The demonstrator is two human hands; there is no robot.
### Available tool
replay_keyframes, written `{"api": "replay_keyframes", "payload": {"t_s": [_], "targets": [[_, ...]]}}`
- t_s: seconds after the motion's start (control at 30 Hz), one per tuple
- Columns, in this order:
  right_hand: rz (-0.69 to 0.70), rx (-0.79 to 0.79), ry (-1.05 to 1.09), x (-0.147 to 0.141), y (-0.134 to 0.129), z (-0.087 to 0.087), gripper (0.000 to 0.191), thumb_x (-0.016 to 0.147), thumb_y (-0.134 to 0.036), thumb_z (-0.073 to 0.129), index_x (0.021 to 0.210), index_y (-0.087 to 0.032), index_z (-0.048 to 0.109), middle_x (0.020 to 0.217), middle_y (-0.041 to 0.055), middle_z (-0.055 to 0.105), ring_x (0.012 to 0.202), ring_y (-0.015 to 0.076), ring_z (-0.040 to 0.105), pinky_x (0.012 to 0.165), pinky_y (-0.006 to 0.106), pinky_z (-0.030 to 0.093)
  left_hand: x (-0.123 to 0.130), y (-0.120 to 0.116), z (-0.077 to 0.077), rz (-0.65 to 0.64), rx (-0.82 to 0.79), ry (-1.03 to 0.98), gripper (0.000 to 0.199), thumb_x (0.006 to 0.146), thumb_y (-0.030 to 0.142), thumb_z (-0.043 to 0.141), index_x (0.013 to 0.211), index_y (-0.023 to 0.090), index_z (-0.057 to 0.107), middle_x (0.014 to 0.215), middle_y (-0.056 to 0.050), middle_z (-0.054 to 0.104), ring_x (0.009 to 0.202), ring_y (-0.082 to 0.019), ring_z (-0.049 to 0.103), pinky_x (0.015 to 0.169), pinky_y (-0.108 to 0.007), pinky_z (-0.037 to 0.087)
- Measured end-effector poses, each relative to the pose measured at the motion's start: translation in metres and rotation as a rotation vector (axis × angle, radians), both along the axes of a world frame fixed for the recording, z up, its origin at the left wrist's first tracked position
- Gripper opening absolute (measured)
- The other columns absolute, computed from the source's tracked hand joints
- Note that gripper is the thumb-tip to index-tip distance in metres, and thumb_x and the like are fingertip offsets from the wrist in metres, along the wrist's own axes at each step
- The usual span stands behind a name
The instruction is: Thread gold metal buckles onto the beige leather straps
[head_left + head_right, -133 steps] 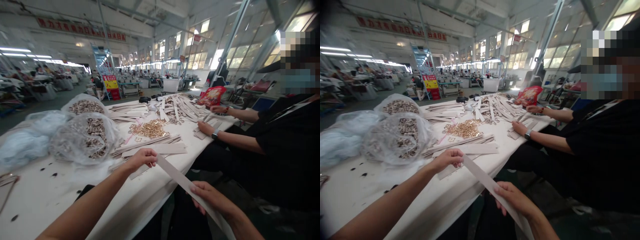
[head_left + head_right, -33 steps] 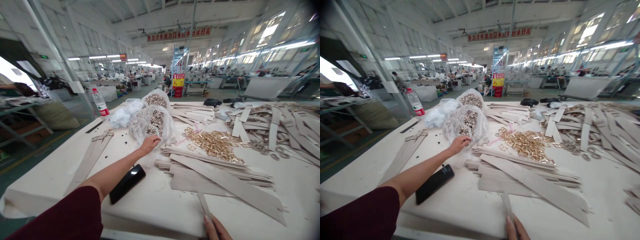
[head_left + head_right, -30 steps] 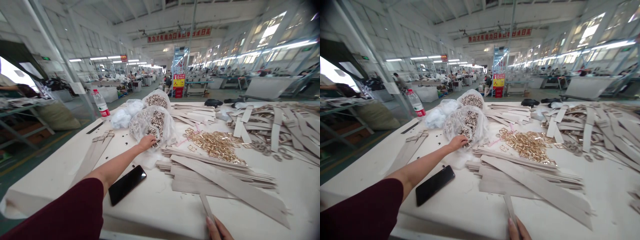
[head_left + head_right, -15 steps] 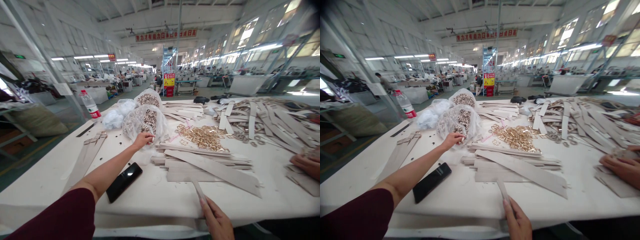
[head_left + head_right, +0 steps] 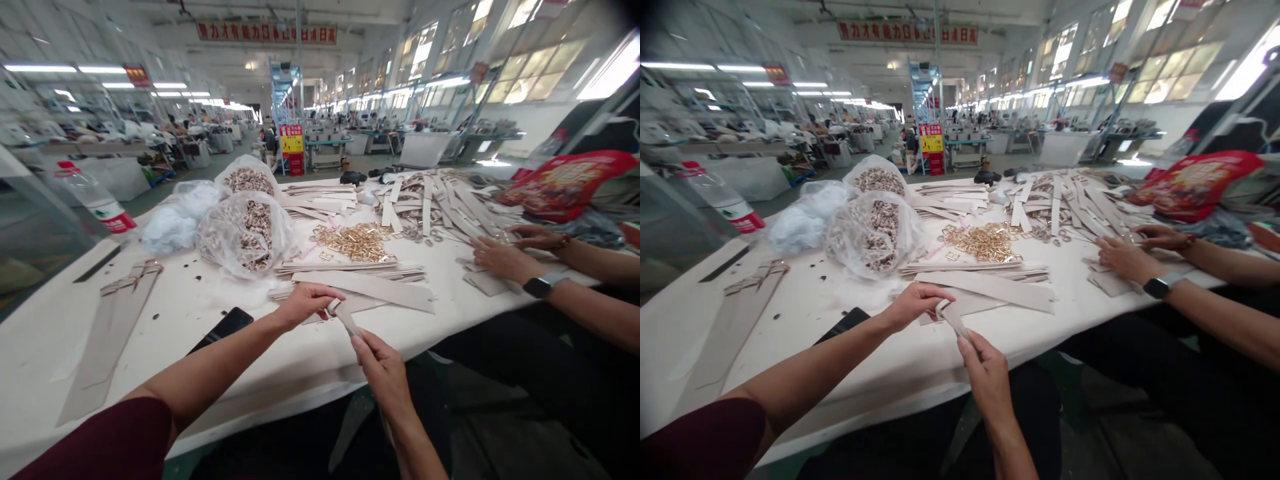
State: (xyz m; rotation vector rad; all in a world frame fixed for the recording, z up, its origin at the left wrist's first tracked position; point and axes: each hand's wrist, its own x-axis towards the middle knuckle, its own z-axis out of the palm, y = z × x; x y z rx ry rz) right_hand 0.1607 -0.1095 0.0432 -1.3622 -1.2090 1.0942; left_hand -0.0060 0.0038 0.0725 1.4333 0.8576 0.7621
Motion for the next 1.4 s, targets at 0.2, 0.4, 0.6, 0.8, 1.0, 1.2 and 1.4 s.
{"api": "replay_keyframes", "payload": {"t_s": [0.2,0.4,0.6,0.8,1.0,1.2,1.4], "targets": [[0.108,-0.001,0.053,0.005,0.0,-0.016,0.038,0.083,-0.045,0.054,0.108,-0.019,0.067,0.058,-0.0029,0.044,0.056,0.0126,0.039,0.053,0.024,0.032,0.004,-0.005,-0.003,-0.045,0.044,0.033,0.029,0.073,0.031,0.065,0.091,0.01,0.073,0.075,-0.007,0.068,0.057,-0.01,0.055,0.051,-0.019,0.047],[0.067,-0.057,0.11,0.01,0.001,-0.027,0.042,0.084,-0.048,0.052,0.108,-0.015,0.064,0.056,-0.0052,0.036,0.05,0.0094,0.033,0.047,0.023,0.025,0.002,-0.017,-0.005,-0.183,-0.065,-0.083,0.039,0.08,0.04,0.061,0.107,0.013,0.068,0.095,-0.01,0.065,0.077,-0.015,0.058,0.066,-0.025,0.052],[-0.076,-0.024,-0.084,-0.002,-0.005,-0.019,0.039,0.083,-0.049,0.052,0.101,-0.018,0.069,0.057,-0.0033,0.048,0.058,0.0133,0.046,0.054,0.023,0.034,0.006,-0.034,-0.02,-0.057,0.144,0.0,0.042,0.083,0.039,0.059,0.119,0.015,0.061,0.108,-0.01,0.062,0.076,-0.013,0.058,0.071,-0.026,0.051],[-0.217,0.03,-0.211,-0.018,-0.012,-0.026,0.037,0.085,-0.047,0.049,0.1,-0.02,0.069,0.084,0.0027,0.07,0.082,0.0203,0.062,0.073,0.025,0.044,0.018,-0.046,-0.051,0.194,0.486,0.085,0.03,0.09,0.032,0.05,0.112,0.018,0.065,0.106,-0.007,0.067,0.095,-0.018,0.061,0.088,-0.03,0.049],[-0.346,0.089,-0.383,-0.023,-0.013,-0.046,0.04,0.086,-0.046,0.046,0.105,-0.017,0.067,0.1,0.0107,0.071,0.09,0.0237,0.065,0.077,0.028,0.045,0.045,-0.068,-0.074,0.269,0.197,-0.096,0.031,0.088,0.036,0.053,0.109,0.018,0.067,0.115,-0.008,0.064,0.094,-0.02,0.063,0.077,-0.029,0.054],[-0.337,-0.028,-0.238,-0.011,-0.011,-0.046,0.052,0.077,-0.051,0.056,0.117,-0.018,0.06,0.101,0.0114,0.07,0.088,0.0261,0.064,0.074,0.033,0.047,0.052,-0.069,-0.066,0.245,0.039,-0.206,0.035,0.085,0.033,0.056,0.117,0.019,0.061,0.096,-0.005,0.067,0.088,-0.017,0.06,0.081,-0.027,0.048],[-0.226,-0.098,0.206,0.003,-0.018,-0.054,0.084,0.069,-0.046,0.068,0.141,-0.02,0.033,0.084,0.0036,0.069,0.064,0.0174,0.06,0.056,0.026,0.047,0.048,-0.064,-0.068,0.149,-0.327,-0.348,0.053,0.071,0.031,0.07,0.12,0.015,0.055,0.076,-0.002,0.059,0.074,-0.014,0.057,0.063,-0.021,0.044]]}}
